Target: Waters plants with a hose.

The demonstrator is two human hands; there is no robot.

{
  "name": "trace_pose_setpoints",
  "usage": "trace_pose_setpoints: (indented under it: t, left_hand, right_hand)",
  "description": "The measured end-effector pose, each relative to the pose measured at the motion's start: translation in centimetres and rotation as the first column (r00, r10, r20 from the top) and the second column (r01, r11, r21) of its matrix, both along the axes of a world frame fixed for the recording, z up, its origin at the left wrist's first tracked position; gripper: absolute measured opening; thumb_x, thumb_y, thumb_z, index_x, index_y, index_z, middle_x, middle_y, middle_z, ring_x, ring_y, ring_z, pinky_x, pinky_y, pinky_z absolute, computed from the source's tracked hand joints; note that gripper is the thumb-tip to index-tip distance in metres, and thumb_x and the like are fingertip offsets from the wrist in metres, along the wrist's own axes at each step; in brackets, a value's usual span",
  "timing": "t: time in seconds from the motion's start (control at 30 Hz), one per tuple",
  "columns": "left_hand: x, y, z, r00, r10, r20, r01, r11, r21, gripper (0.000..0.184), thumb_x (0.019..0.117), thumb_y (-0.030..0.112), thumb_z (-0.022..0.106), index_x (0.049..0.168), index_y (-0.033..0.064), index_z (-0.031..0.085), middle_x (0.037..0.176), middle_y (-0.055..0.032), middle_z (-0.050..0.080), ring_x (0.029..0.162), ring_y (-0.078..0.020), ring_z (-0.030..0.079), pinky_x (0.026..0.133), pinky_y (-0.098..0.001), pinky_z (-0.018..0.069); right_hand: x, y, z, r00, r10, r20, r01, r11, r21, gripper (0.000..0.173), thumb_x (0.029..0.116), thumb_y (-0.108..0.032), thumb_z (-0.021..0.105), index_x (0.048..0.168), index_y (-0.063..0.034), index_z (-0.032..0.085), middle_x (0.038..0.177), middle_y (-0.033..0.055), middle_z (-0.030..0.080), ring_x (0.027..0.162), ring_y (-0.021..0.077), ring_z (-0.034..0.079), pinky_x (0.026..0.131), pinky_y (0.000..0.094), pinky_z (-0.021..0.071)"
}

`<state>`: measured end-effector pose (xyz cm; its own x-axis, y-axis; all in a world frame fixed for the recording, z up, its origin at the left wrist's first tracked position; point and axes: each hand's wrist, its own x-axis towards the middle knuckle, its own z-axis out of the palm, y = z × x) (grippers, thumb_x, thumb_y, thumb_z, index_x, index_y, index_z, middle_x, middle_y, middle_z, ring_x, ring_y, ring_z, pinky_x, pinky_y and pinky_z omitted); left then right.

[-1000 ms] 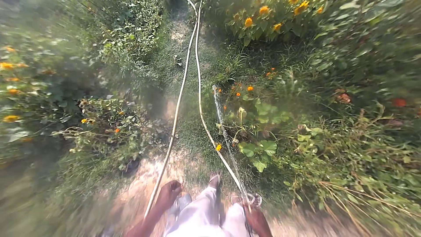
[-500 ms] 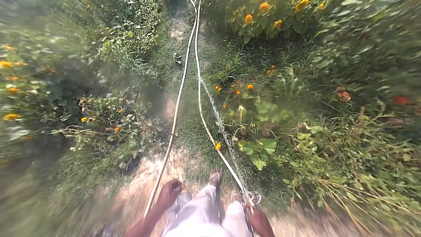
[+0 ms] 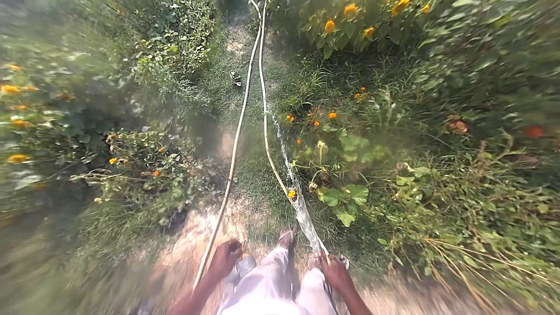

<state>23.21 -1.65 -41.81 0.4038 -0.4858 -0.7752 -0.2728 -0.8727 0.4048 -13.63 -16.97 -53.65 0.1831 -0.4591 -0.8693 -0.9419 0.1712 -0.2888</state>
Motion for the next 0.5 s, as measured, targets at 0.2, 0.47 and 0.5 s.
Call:
trace_pose_setpoints:
  t: [0.2,0.47,0.5]
  left_hand:
    - [-0.1,0.0,-0.2,1.0,0.004,-0.005,-0.004,1.0,0.0,0.028,0.0993,0.032,0.065,0.113,0.008,0.071,0.102,-0.0061,0.073,0.094,-0.0156,0.07,0.091,-0.0388,0.0568]
    - [-0.2,-0.6,-0.3,1.0,-0.015,-0.009,0.015,1.0,-0.007,0.028,0.0991,0.031,0.066,0.113,0.0074,0.071,0.101,-0.0063,0.073,0.092,-0.0155,0.07,0.089,-0.0385,0.0568]
    - [-0.2,-0.7,-0.3,1.0,-0.016,-0.009,0.016,1.0,-0.002,0.028,0.0991,0.031,0.066,0.113,0.0075,0.071,0.102,-0.0062,0.073,0.092,-0.0156,0.07,0.089,-0.0386,0.0568]
  right_hand:
    - [1.8,-1.3,1.5,0.998,-0.013,0.065,0.014,1.0,-0.017,0.071,0.101,-0.07,0.036,0.129,-0.0109,0.065,0.115,0.0169,0.071,0.111,0.0324,0.068,0.097,0.0554,0.0521]
    - [2.4,-1.9,2.4,0.994,-0.035,0.101,0.038,0.999,-0.02,0.068,0.1038,-0.064,0.037,0.135,-0.0085,0.062,0.122,0.018,0.07,0.116,0.0328,0.067,0.102,0.0547,0.0502]
    - [2.5,-1.9,2.4,0.994,-0.039,0.103,0.041,0.999,-0.019,0.068,0.1043,-0.063,0.037,0.137,-0.0082,0.061,0.125,0.0186,0.069,0.119,0.0331,0.066,0.103,0.055,0.049]
